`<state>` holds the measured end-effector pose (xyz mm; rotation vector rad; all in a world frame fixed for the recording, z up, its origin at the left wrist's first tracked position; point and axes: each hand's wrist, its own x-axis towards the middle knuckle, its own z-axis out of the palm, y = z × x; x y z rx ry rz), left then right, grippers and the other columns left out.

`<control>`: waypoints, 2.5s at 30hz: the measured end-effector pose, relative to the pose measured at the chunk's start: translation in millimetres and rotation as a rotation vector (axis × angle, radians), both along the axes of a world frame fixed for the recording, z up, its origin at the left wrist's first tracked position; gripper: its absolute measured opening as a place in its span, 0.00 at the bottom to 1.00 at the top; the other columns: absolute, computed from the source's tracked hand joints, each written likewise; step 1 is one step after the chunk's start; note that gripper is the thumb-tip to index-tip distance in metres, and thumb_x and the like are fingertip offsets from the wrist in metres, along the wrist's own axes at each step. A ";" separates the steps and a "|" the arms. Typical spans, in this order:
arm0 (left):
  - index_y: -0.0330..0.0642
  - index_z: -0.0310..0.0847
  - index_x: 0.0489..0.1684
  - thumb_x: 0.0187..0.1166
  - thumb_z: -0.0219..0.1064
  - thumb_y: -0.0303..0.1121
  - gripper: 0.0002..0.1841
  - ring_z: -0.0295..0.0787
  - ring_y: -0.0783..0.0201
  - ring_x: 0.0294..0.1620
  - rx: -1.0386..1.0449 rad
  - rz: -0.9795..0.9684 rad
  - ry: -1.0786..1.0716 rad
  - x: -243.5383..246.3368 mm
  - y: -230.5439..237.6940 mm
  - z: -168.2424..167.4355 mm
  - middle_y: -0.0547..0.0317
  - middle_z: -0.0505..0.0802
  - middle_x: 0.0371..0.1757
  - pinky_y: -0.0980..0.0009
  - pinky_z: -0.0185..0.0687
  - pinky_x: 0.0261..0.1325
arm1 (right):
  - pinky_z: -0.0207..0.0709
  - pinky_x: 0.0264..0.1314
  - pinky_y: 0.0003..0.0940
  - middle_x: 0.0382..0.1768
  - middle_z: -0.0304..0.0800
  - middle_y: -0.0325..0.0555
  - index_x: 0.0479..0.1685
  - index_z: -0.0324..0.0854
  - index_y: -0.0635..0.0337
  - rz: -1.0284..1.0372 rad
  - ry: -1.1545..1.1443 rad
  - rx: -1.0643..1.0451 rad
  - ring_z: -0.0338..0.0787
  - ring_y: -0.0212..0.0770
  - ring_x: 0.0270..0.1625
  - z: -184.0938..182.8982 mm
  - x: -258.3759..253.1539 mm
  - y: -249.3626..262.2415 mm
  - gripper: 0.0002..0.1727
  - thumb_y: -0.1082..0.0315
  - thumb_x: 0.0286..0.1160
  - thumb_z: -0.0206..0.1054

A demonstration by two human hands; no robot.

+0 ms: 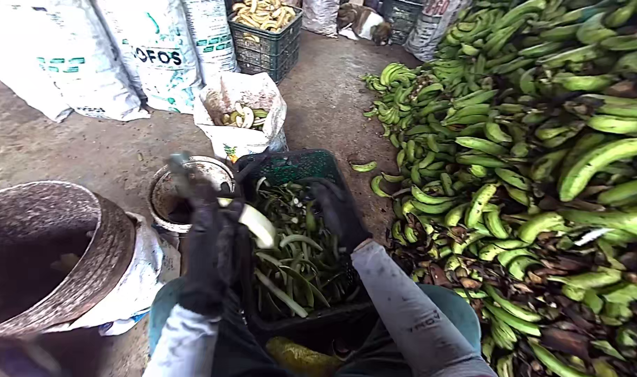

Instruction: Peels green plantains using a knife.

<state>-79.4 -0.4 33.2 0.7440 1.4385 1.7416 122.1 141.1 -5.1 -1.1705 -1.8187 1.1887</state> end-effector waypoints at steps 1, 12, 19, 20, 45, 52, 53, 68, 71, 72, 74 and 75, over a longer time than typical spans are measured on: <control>0.49 0.76 0.69 0.89 0.61 0.39 0.15 0.86 0.70 0.30 0.035 0.112 0.154 -25.7 -9.2 2.0 0.64 0.91 0.42 0.71 0.86 0.29 | 0.85 0.50 0.48 0.56 0.92 0.41 0.69 0.84 0.40 -0.078 -0.041 -0.044 0.91 0.41 0.50 -14.8 1.4 17.3 0.23 0.45 0.90 0.50; 0.45 0.68 0.79 0.86 0.63 0.40 0.24 0.89 0.67 0.49 -0.100 0.593 0.518 -156.8 -42.9 21.8 0.56 0.89 0.58 0.61 0.89 0.52 | 0.66 0.79 0.66 0.73 0.79 0.67 0.80 0.72 0.63 -0.204 -0.857 -0.163 0.76 0.65 0.78 -110.1 -18.0 84.6 0.31 0.49 0.89 0.53; 0.31 0.74 0.75 0.84 0.63 0.28 0.21 0.89 0.71 0.52 0.183 -0.157 -0.067 0.1 16.4 13.8 0.52 0.91 0.60 0.73 0.86 0.55 | 0.64 0.83 0.55 0.79 0.73 0.67 0.89 0.53 0.70 -0.182 -1.021 -0.281 0.75 0.60 0.81 -67.4 -70.7 51.2 0.42 0.52 0.83 0.62; 0.32 0.74 0.74 0.83 0.66 0.30 0.22 0.89 0.73 0.46 0.141 -0.210 -0.143 9.3 18.8 7.1 0.54 0.92 0.55 0.74 0.86 0.49 | 0.64 0.84 0.51 0.81 0.70 0.67 0.90 0.49 0.71 -0.171 -1.054 -0.367 0.74 0.58 0.82 -36.6 -83.4 40.3 0.40 0.58 0.85 0.60; 0.40 0.80 0.56 0.92 0.50 0.45 0.19 0.82 0.72 0.22 0.340 -0.505 -0.250 125.8 14.6 32.1 0.67 0.85 0.24 0.72 0.87 0.32 | 0.87 0.39 0.33 0.48 0.90 0.45 0.79 0.67 0.49 -0.142 0.547 0.003 0.91 0.39 0.41 51.8 85.7 -4.6 0.31 0.53 0.76 0.66; 0.41 0.72 0.70 0.95 0.43 0.46 0.22 0.73 0.72 0.17 -0.223 -0.727 -0.125 130.2 21.0 -29.2 0.65 0.78 0.24 0.76 0.74 0.20 | 0.86 0.36 0.34 0.45 0.90 0.51 0.80 0.68 0.52 -0.085 0.542 -0.163 0.90 0.41 0.38 48.7 113.3 7.3 0.27 0.59 0.83 0.59; 0.42 0.72 0.73 0.95 0.44 0.45 0.21 0.74 0.72 0.18 -0.205 -0.725 -0.115 129.5 19.6 -24.9 0.65 0.79 0.25 0.76 0.75 0.22 | 0.87 0.37 0.34 0.45 0.90 0.51 0.82 0.66 0.52 -0.088 0.602 -0.177 0.90 0.41 0.38 42.3 118.0 10.5 0.26 0.58 0.87 0.54; 0.47 0.69 0.79 0.92 0.47 0.54 0.27 0.85 0.64 0.34 -0.214 -0.764 0.164 123.5 13.9 -74.3 0.57 0.87 0.43 0.63 0.86 0.38 | 0.87 0.33 0.33 0.36 0.89 0.42 0.77 0.71 0.45 -0.044 0.814 -0.215 0.89 0.37 0.31 43.5 127.6 12.7 0.26 0.44 0.90 0.44; 0.58 0.74 0.82 0.83 0.55 0.65 0.33 0.88 0.68 0.54 -0.117 -0.753 0.602 104.8 30.2 -10.5 0.63 0.90 0.60 0.60 0.85 0.59 | 0.84 0.23 0.29 0.27 0.85 0.43 0.74 0.73 0.50 -0.034 0.759 -0.394 0.85 0.35 0.22 42.4 126.0 6.2 0.29 0.44 0.92 0.37; 0.58 0.74 0.82 0.82 0.53 0.68 0.35 0.88 0.64 0.61 -0.075 -0.764 0.767 100.2 32.3 0.3 0.60 0.89 0.66 0.55 0.83 0.67 | 0.85 0.24 0.29 0.27 0.85 0.44 0.73 0.74 0.53 -0.021 0.770 -0.437 0.85 0.35 0.22 39.4 124.4 3.8 0.31 0.42 0.92 0.36; 0.55 0.78 0.80 0.81 0.49 0.72 0.39 0.87 0.57 0.66 0.037 -0.744 0.996 98.2 34.5 8.8 0.55 0.90 0.68 0.48 0.81 0.70 | 0.86 0.27 0.29 0.27 0.85 0.44 0.69 0.76 0.55 -0.007 0.794 -0.506 0.86 0.34 0.23 34.7 120.7 0.2 0.33 0.40 0.91 0.36; 0.55 0.79 0.79 0.81 0.47 0.73 0.40 0.88 0.55 0.66 0.065 -0.738 1.055 98.7 35.9 9.1 0.53 0.90 0.67 0.47 0.81 0.70 | 0.86 0.28 0.29 0.27 0.86 0.44 0.68 0.77 0.55 0.004 0.811 -0.522 0.86 0.34 0.24 33.2 119.0 -1.0 0.34 0.40 0.91 0.36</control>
